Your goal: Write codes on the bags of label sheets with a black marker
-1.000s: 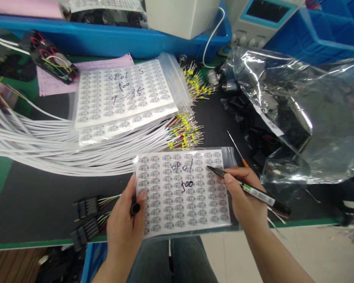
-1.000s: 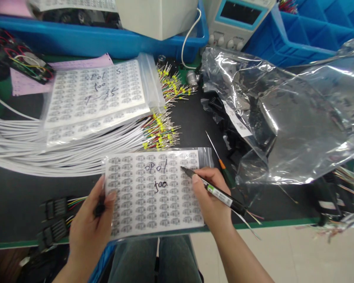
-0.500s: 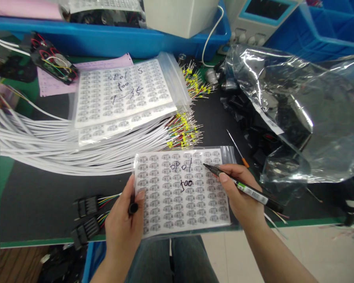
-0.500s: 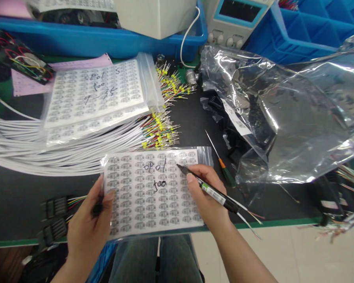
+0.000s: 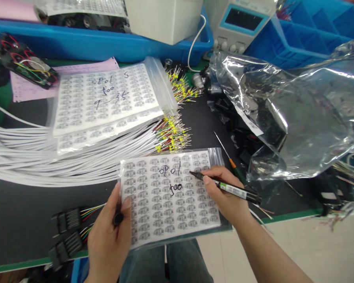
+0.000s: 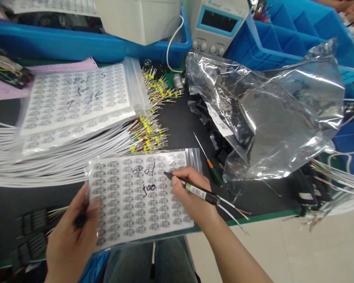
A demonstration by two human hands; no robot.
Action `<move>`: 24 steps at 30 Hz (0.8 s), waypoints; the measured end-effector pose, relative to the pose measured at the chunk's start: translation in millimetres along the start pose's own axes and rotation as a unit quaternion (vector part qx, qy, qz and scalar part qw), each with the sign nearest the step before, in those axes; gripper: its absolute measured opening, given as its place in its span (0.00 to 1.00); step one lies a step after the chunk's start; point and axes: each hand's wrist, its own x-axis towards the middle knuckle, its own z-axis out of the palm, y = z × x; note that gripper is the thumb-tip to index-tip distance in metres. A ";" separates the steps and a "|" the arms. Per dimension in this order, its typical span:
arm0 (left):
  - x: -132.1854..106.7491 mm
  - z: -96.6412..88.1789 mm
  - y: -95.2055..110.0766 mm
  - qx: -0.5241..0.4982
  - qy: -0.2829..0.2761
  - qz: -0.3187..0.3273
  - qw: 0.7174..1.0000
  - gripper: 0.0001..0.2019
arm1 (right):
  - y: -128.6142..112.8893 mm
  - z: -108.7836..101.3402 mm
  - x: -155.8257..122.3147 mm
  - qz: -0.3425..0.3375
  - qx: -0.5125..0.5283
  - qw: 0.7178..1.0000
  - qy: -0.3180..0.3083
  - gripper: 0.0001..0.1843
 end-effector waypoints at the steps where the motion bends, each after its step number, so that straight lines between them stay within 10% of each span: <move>1: -0.2 -0.3 1.2 -0.001 0.000 -0.007 1.000 0.22 | 0.0 1.0 0.5 0.001 -0.002 1.000 0.002 0.02; 24: 0.4 0.5 -1.6 0.011 0.005 -0.009 1.000 0.23 | 8.1 -3.9 0.1 0.067 -0.011 0.995 0.069 0.05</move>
